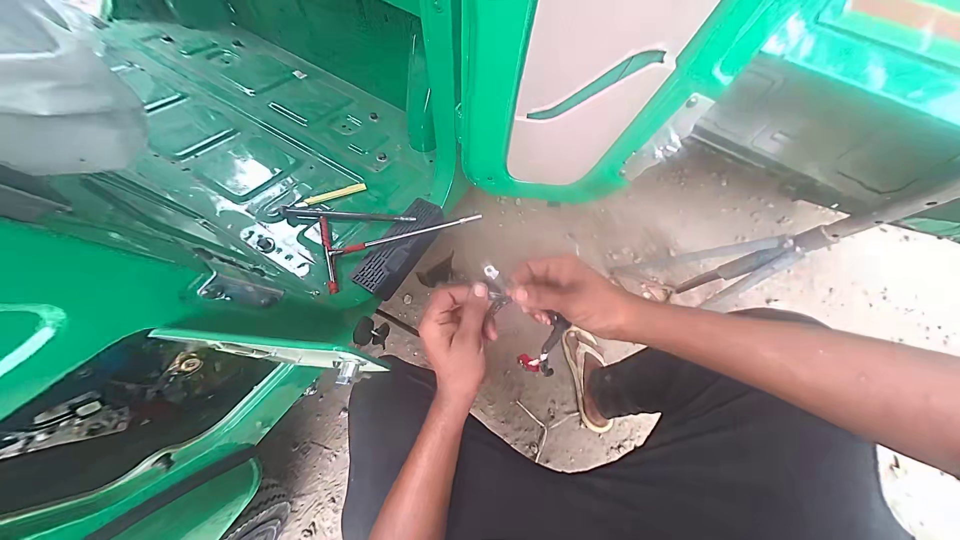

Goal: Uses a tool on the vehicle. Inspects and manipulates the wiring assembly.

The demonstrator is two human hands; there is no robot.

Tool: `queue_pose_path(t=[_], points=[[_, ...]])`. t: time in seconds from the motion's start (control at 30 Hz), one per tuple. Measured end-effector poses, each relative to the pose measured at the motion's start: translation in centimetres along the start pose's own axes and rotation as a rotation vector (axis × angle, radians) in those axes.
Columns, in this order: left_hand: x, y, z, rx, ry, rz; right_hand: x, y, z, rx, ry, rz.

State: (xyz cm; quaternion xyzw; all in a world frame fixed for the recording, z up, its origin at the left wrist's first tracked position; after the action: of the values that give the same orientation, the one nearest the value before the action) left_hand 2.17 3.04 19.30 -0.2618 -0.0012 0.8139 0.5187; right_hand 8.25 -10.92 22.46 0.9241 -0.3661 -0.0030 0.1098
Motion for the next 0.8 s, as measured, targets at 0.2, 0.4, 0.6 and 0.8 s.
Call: queue_pose_path(t=[0.2, 0.4, 0.6, 0.8], points=[[-3.2, 1.2, -4.0, 0.677, 0.179, -0.14, -0.2, 2.5, -5.9, 0.243, 0.449, 0.09], [-5.6, 5.1, -6.4, 1.239, 0.269, -0.759, -2.1, -0.1, -8.1, 0.528, 0.822, -0.158], [-2.0, -2.8, -6.4, 0.606, 0.2, -0.211, 1.6, -5.1, -6.9, 0.485, 0.549, -0.158], [-2.5, -5.8, -5.9, 0.388, 0.262, -0.241, 2.1, -10.5, -7.3, 0.41, 0.299, -0.288]])
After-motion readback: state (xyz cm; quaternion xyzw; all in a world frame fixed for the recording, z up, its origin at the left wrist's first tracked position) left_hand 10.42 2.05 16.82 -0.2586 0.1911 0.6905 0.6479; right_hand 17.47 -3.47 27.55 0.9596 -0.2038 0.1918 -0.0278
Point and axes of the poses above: each hand's wrist, its own y-axis away from the middle knuckle, its own x-axis out of the back of the hand, z = x × y, the point moved 10 cm from there along -y, towards the middle knuckle, and after that the axes turned 2 degrees about y, right-handed, at the moved point
